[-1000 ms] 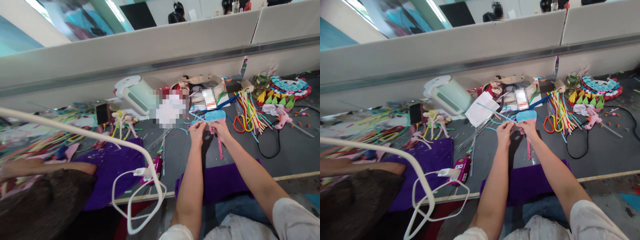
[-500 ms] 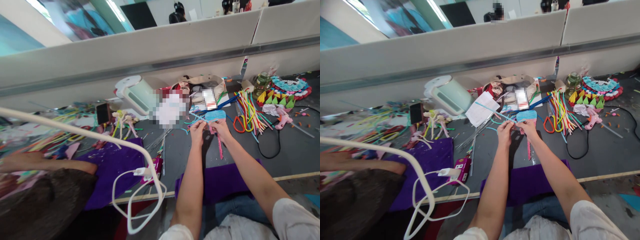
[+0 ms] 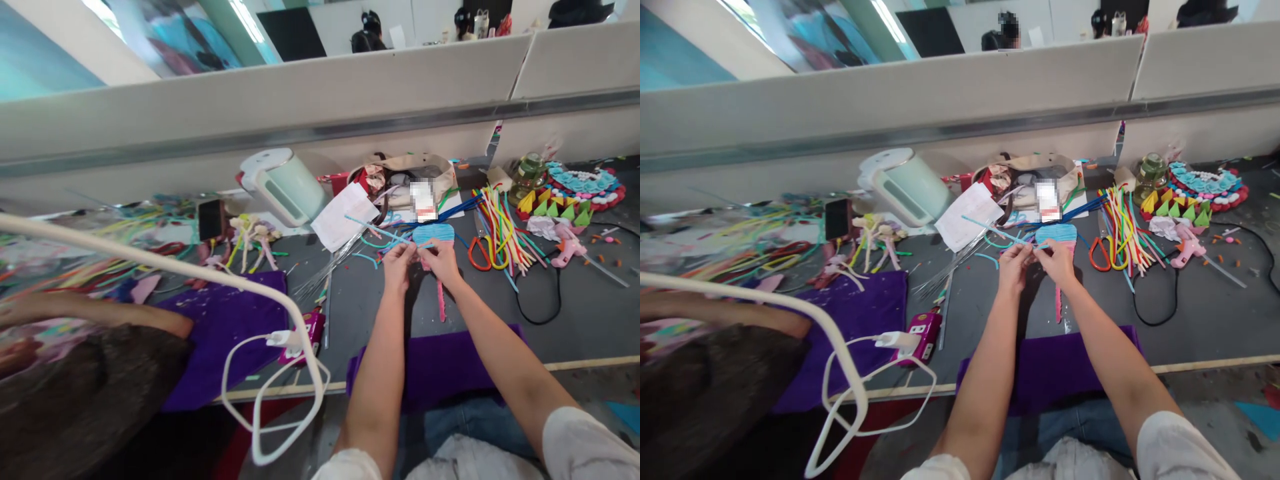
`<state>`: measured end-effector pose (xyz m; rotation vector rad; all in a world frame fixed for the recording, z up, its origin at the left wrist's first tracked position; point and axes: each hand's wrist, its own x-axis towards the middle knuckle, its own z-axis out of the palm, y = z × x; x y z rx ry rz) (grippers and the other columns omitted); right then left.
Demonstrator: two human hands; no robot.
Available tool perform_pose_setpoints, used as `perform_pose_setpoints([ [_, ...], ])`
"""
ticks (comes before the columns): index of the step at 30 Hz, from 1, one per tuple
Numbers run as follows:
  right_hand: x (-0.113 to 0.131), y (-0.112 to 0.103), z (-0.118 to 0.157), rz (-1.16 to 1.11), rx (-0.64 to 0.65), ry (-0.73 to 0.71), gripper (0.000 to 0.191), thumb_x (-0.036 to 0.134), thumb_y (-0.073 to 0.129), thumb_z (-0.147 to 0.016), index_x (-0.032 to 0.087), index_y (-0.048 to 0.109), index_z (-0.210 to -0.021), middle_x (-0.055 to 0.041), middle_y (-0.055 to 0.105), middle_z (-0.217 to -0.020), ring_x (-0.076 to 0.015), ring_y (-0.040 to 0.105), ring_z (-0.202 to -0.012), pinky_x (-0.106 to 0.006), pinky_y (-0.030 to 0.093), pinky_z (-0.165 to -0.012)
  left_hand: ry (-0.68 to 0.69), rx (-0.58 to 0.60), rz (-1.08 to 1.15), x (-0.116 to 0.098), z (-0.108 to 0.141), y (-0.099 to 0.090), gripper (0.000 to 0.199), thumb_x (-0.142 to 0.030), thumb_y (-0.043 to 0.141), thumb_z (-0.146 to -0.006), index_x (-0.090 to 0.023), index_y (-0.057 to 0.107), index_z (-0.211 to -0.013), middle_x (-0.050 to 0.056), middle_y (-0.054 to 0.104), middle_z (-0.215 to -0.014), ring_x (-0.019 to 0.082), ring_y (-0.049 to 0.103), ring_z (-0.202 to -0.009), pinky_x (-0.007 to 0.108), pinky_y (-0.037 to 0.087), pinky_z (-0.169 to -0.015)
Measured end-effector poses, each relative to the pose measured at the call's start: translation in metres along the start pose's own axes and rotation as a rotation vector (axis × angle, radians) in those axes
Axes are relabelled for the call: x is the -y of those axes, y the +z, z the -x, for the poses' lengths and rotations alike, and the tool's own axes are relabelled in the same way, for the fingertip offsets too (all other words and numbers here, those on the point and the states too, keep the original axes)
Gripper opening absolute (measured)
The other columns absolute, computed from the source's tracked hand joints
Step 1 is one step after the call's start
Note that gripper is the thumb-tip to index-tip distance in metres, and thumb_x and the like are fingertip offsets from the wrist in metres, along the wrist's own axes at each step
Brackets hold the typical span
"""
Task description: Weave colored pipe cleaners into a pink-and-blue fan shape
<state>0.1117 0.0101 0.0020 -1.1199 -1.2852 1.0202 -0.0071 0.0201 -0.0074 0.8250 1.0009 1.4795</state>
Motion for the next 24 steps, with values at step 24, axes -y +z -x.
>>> perform_pose_setpoints([
  [24, -0.005, -0.006, 0.001, 0.622, -0.008, -0.456, 0.018, 0.024, 0.051, -0.087, 0.02, 0.068, -0.081, -0.0085, 0.069, -0.084, -0.0219, 0.059, -0.085, -0.034, 0.044, -0.081, -0.006, 0.022, 0.028, -0.001, -0.002, 0.0, 0.042, -0.044, 0.086, -0.056, -0.014, 0.056, -0.056, -0.002, 0.054, -0.054, 0.006, 0.047, -0.048, 0.021, 0.044, -0.051],
])
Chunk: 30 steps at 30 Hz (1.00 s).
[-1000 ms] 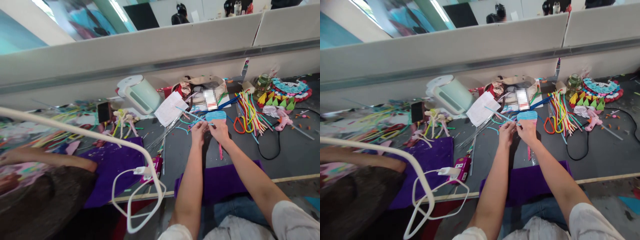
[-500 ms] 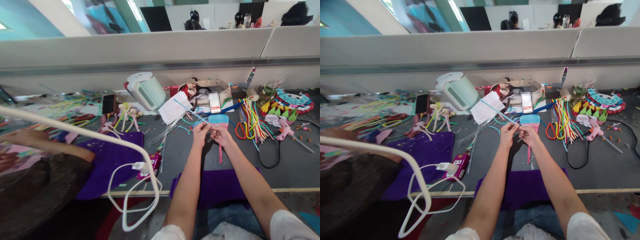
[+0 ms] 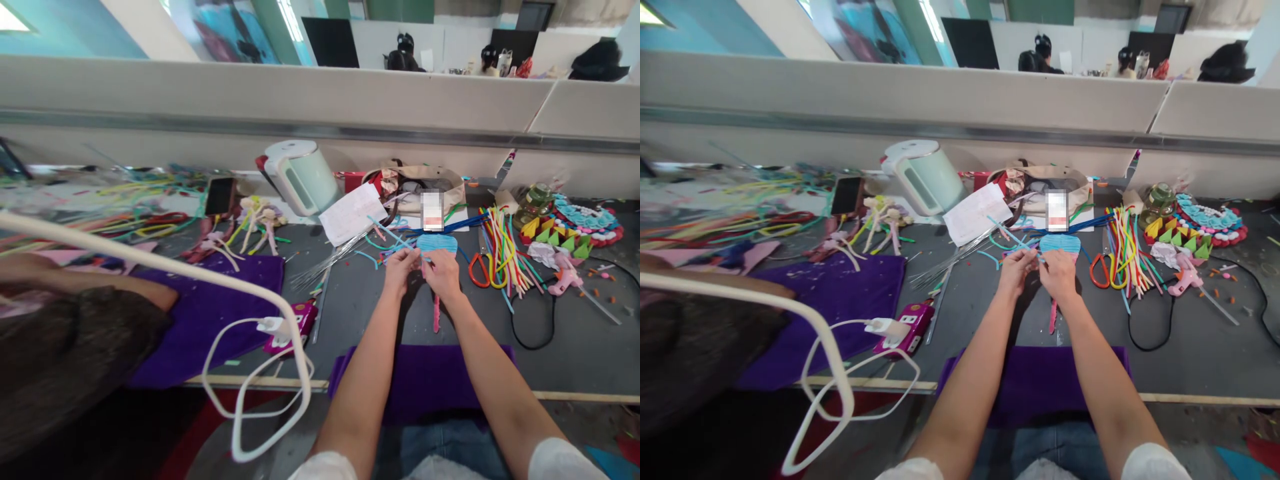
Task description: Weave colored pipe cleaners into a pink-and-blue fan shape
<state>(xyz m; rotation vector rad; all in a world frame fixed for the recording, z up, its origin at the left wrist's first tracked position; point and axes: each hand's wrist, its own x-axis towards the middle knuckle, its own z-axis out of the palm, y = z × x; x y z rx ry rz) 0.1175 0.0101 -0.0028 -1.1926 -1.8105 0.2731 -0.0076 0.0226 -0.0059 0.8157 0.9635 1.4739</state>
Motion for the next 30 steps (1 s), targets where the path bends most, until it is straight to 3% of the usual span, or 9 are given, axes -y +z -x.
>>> perform_pose_setpoints([
  [5, 0.004, 0.005, -0.001, -0.346, -0.006, 0.322, 0.014, 0.035, 0.06, -0.082, 0.024, 0.069, -0.082, -0.0015, 0.07, -0.074, -0.0184, 0.06, -0.067, -0.029, 0.044, -0.067, 0.008, -0.042, 0.0, 0.0, -0.003, -0.002, 0.042, -0.043, 0.087, -0.055, -0.015, 0.056, -0.056, -0.003, 0.052, -0.05, 0.007, 0.046, -0.046, 0.023, 0.045, -0.051],
  [7, 0.005, 0.006, -0.002, -0.399, 0.003, 0.382, 0.014, 0.035, 0.062, -0.08, 0.024, 0.069, -0.081, -0.0001, 0.069, -0.07, -0.0177, 0.059, -0.063, -0.028, 0.043, -0.065, 0.013, -0.051, -0.004, 0.001, -0.003, -0.002, 0.041, -0.043, 0.087, -0.056, -0.015, 0.056, -0.055, -0.003, 0.051, -0.049, 0.007, 0.045, -0.045, 0.023, 0.045, -0.05],
  [13, 0.004, 0.005, -0.001, -0.26, -0.032, 0.256, 0.016, 0.034, 0.057, -0.082, 0.023, 0.068, -0.08, -0.0048, 0.07, -0.081, -0.0199, 0.061, -0.077, -0.03, 0.045, -0.076, -0.015, -0.058, -0.007, 0.001, -0.002, -0.003, 0.038, -0.042, 0.086, -0.057, -0.014, 0.061, -0.058, -0.001, 0.056, -0.056, 0.008, 0.05, -0.05, 0.022, 0.046, -0.051],
  [18, 0.008, 0.003, -0.002, -0.342, -0.066, 0.31, 0.016, 0.036, 0.06, -0.079, 0.022, 0.068, -0.079, -0.0045, 0.07, -0.08, -0.0187, 0.061, -0.075, -0.03, 0.046, -0.075, -0.034, -0.042, 0.003, -0.003, -0.001, -0.001, 0.035, -0.043, 0.085, -0.058, -0.014, 0.066, -0.063, 0.001, 0.06, -0.061, 0.008, 0.052, -0.051, 0.022, 0.047, -0.052],
  [20, 0.009, 0.003, -0.004, -0.517, -0.067, 0.393, 0.015, 0.036, 0.063, -0.075, 0.021, 0.066, -0.075, -0.002, 0.067, -0.072, -0.0162, 0.058, -0.068, -0.029, 0.046, -0.069, -0.02, -0.022, 0.016, -0.005, 0.001, 0.0, 0.034, -0.042, 0.085, -0.059, -0.014, 0.067, -0.065, 0.001, 0.061, -0.062, 0.008, 0.053, -0.053, 0.022, 0.047, -0.053],
  [23, 0.007, 0.004, -0.008, -0.897, -0.037, 0.632, 0.016, 0.032, 0.069, -0.067, 0.019, 0.06, -0.064, 0.0022, 0.057, -0.056, -0.0108, 0.048, -0.052, -0.025, 0.042, -0.055, 0.039, 0.01, 0.006, -0.007, 0.002, 0.003, 0.031, -0.04, 0.085, -0.059, -0.014, 0.07, -0.068, 0.002, 0.063, -0.065, 0.009, 0.054, -0.055, 0.023, 0.046, -0.054],
  [26, 0.002, 0.005, -0.013, -1.208, 0.084, 0.861, 0.021, 0.026, 0.07, -0.064, 0.019, 0.052, -0.058, 0.0061, 0.043, -0.045, -0.0068, 0.036, -0.043, -0.022, 0.033, -0.044, 0.091, 0.012, -0.04, -0.007, 0.003, 0.005, 0.03, -0.037, 0.085, -0.056, -0.015, 0.071, -0.072, 0.001, 0.064, -0.066, 0.009, 0.054, -0.054, 0.025, 0.047, -0.056],
  [30, -0.001, 0.004, -0.015, -1.479, 0.239, 1.049, 0.024, 0.017, 0.062, -0.074, 0.019, 0.044, -0.058, 0.0096, 0.03, -0.041, -0.0051, 0.027, -0.039, -0.018, 0.028, -0.041, 0.107, -0.019, -0.067, -0.006, 0.002, 0.005, 0.026, -0.034, 0.083, -0.058, -0.016, 0.072, -0.072, 0.0, 0.065, -0.066, 0.01, 0.054, -0.054, 0.026, 0.046, -0.058],
])
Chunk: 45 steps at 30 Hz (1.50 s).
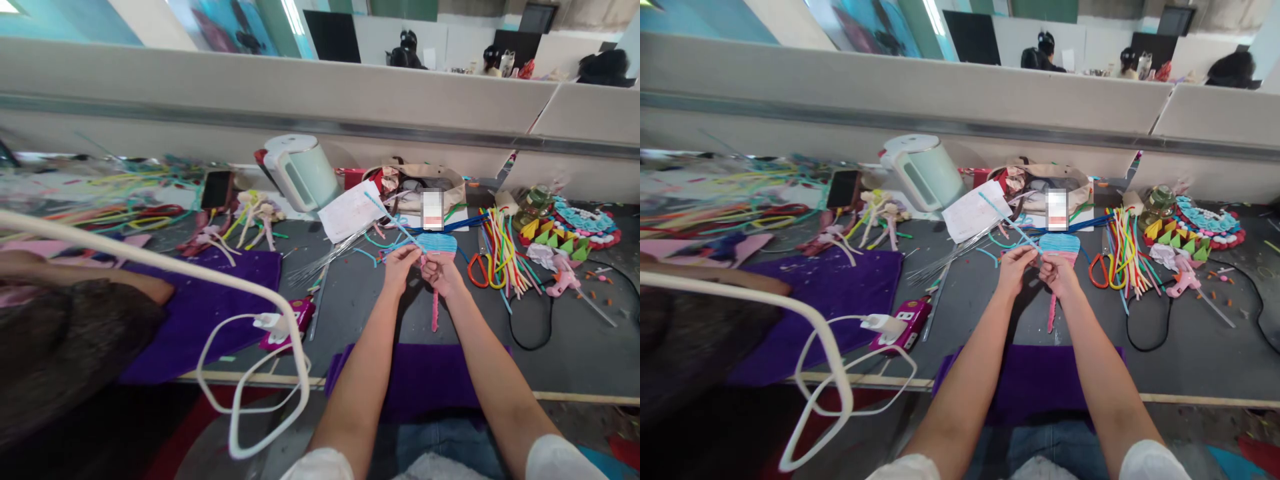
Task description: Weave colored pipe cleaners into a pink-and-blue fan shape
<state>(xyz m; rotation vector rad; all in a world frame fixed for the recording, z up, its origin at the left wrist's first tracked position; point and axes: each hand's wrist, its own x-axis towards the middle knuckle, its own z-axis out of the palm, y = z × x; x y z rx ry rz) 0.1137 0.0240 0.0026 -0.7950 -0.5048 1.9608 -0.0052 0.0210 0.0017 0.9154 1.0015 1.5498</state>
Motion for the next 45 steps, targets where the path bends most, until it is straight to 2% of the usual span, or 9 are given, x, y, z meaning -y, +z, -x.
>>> perform_pose_setpoints([
  [5, 0.0029, 0.0007, 0.0043, -0.205, 0.054, 0.146, 0.026, 0.01, 0.051, -0.081, 0.02, 0.039, -0.06, 0.0097, 0.029, -0.041, -0.0054, 0.026, -0.038, -0.017, 0.029, -0.041, -0.002, 0.005, -0.003, -0.0025, 0.0003, -0.0004, 0.02, -0.031, 0.08, -0.059, -0.017, 0.071, -0.069, -0.001, 0.065, -0.063, 0.01, 0.055, -0.054, 0.026, 0.045, -0.059],
  [11, 0.0053, 0.0002, 0.0075, -0.287, 0.113, 0.232, 0.022, 0.01, 0.048, -0.084, 0.02, 0.042, -0.065, 0.01, 0.03, -0.042, -0.0064, 0.029, -0.038, -0.018, 0.03, -0.042, 0.017, 0.04, 0.004, -0.0055, 0.0019, -0.0004, 0.016, -0.029, 0.079, -0.061, -0.017, 0.069, -0.065, -0.001, 0.064, -0.061, 0.009, 0.053, -0.054, 0.025, 0.044, -0.059],
  [22, 0.0046, 0.0014, 0.008, -0.308, 0.088, 0.23, 0.022, 0.01, 0.043, -0.088, 0.019, 0.043, -0.068, 0.0103, 0.032, -0.041, -0.0057, 0.031, -0.036, -0.017, 0.03, -0.041, 0.05, 0.056, -0.034, -0.0082, 0.0024, -0.0009, 0.016, -0.03, 0.078, -0.063, -0.017, 0.069, -0.064, -0.001, 0.062, -0.06, 0.01, 0.052, -0.054, 0.026, 0.044, -0.058],
  [34, 0.0054, 0.0006, 0.0085, -0.328, 0.123, 0.258, 0.022, 0.011, 0.046, -0.086, 0.02, 0.039, -0.066, 0.0106, 0.03, -0.042, -0.0057, 0.03, -0.038, -0.017, 0.03, -0.042, 0.102, 0.116, -0.104, -0.0094, 0.0025, -0.0032, 0.018, -0.032, 0.075, -0.068, -0.016, 0.067, -0.065, 0.0, 0.061, -0.062, 0.01, 0.052, -0.056, 0.025, 0.043, -0.059],
  [45, 0.0055, 0.0016, 0.0094, -0.356, 0.141, 0.253, 0.02, 0.01, 0.045, -0.087, 0.019, 0.043, -0.07, 0.0107, 0.03, -0.042, -0.0062, 0.031, -0.039, -0.018, 0.031, -0.042, 0.11, 0.093, -0.073, -0.0031, 0.0007, -0.0029, 0.022, -0.036, 0.078, -0.067, -0.016, 0.068, -0.07, 0.0, 0.064, -0.065, 0.012, 0.056, -0.059, 0.026, 0.047, -0.062],
])
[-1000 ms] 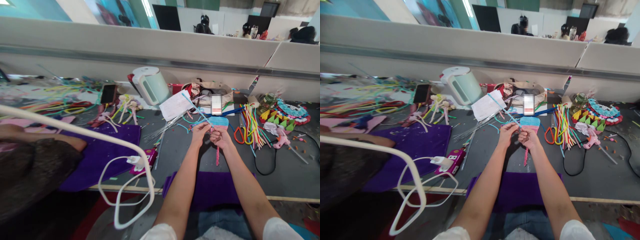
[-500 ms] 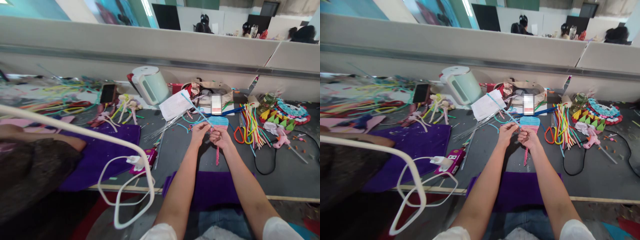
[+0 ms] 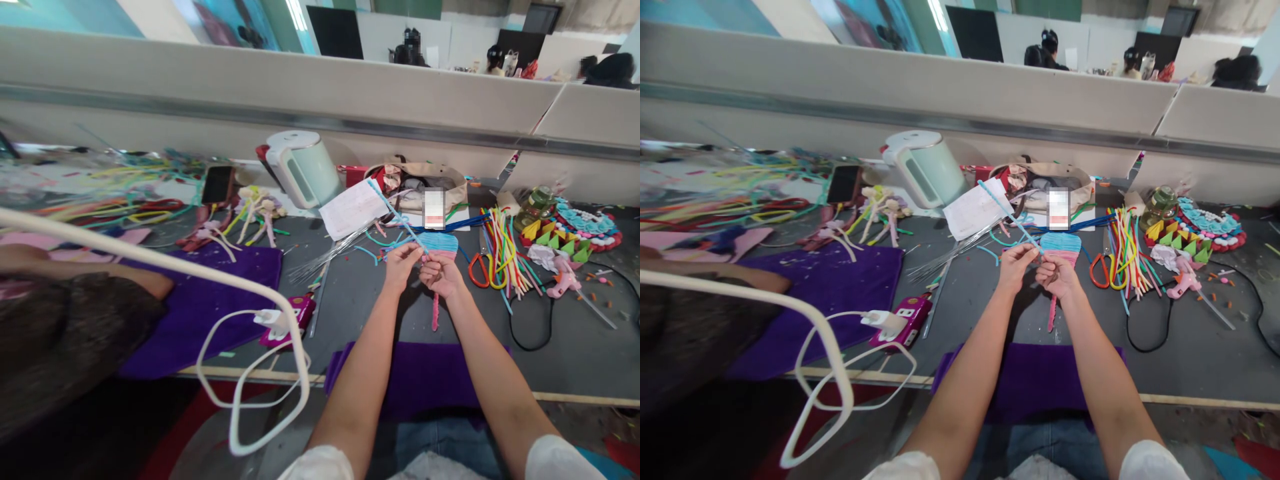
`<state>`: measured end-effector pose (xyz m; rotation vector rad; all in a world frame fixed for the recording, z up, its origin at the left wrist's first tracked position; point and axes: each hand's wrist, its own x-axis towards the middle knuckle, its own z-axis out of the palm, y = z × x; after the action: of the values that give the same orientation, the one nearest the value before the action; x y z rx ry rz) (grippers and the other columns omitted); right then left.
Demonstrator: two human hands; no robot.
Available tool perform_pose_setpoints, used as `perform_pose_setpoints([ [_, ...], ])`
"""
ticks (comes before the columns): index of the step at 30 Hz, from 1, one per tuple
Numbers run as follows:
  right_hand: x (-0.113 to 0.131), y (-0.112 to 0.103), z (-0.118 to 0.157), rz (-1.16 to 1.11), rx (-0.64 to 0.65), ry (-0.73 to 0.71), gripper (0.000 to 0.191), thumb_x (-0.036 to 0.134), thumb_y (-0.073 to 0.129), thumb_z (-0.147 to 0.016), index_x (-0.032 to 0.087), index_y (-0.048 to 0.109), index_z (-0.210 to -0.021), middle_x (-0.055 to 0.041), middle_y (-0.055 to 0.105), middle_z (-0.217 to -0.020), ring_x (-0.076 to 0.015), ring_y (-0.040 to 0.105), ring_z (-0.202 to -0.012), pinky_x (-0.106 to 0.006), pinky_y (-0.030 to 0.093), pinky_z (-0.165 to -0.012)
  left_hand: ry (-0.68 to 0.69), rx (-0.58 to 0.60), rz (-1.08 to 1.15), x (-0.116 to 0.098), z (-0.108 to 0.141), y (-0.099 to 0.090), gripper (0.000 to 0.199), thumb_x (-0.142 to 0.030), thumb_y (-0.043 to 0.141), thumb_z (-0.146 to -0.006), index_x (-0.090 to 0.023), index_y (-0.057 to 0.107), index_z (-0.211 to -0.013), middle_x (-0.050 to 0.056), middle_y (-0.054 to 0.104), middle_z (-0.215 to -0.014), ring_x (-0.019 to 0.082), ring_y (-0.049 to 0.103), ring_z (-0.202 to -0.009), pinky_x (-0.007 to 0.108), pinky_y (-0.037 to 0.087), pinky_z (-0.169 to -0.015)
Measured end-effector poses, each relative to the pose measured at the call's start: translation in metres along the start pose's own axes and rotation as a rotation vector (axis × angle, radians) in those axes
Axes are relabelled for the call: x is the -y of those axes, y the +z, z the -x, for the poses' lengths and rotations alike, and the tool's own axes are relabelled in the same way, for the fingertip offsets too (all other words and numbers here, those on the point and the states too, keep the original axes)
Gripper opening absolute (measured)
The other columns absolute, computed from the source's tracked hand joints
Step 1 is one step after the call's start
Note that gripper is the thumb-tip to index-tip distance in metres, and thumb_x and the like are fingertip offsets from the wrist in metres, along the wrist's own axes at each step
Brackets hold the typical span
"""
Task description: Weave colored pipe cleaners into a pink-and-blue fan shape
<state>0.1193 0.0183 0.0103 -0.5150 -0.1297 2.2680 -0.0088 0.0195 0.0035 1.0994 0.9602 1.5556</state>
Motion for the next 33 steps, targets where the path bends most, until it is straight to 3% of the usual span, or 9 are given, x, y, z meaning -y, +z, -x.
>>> perform_pose_setpoints([
  [8, 0.0001, -0.0007, -0.0007, 0.042, -0.005, -0.018, 0.016, 0.01, 0.049, -0.085, 0.019, 0.046, -0.071, 0.0109, 0.029, -0.044, -0.0059, 0.029, -0.039, -0.017, 0.031, -0.042, -0.013, -0.009, 0.012, -0.0002, 0.0003, 0.0005, 0.02, -0.035, 0.077, -0.067, -0.017, 0.069, -0.069, 0.001, 0.064, -0.063, 0.013, 0.057, -0.058, 0.028, 0.048, -0.062],
  [33, -0.0005, 0.0036, 0.0023, 0.106, -0.01, -0.047, 0.03, 0.01, 0.048, -0.085, 0.021, 0.034, -0.061, 0.011, 0.022, -0.045, -0.006, 0.025, -0.039, -0.017, 0.029, -0.043, 0.033, -0.006, -0.04, -0.0044, 0.0002, 0.0017, 0.016, -0.031, 0.073, -0.068, -0.016, 0.066, -0.065, -0.001, 0.06, -0.062, 0.011, 0.05, -0.058, 0.026, 0.041, -0.06],
])
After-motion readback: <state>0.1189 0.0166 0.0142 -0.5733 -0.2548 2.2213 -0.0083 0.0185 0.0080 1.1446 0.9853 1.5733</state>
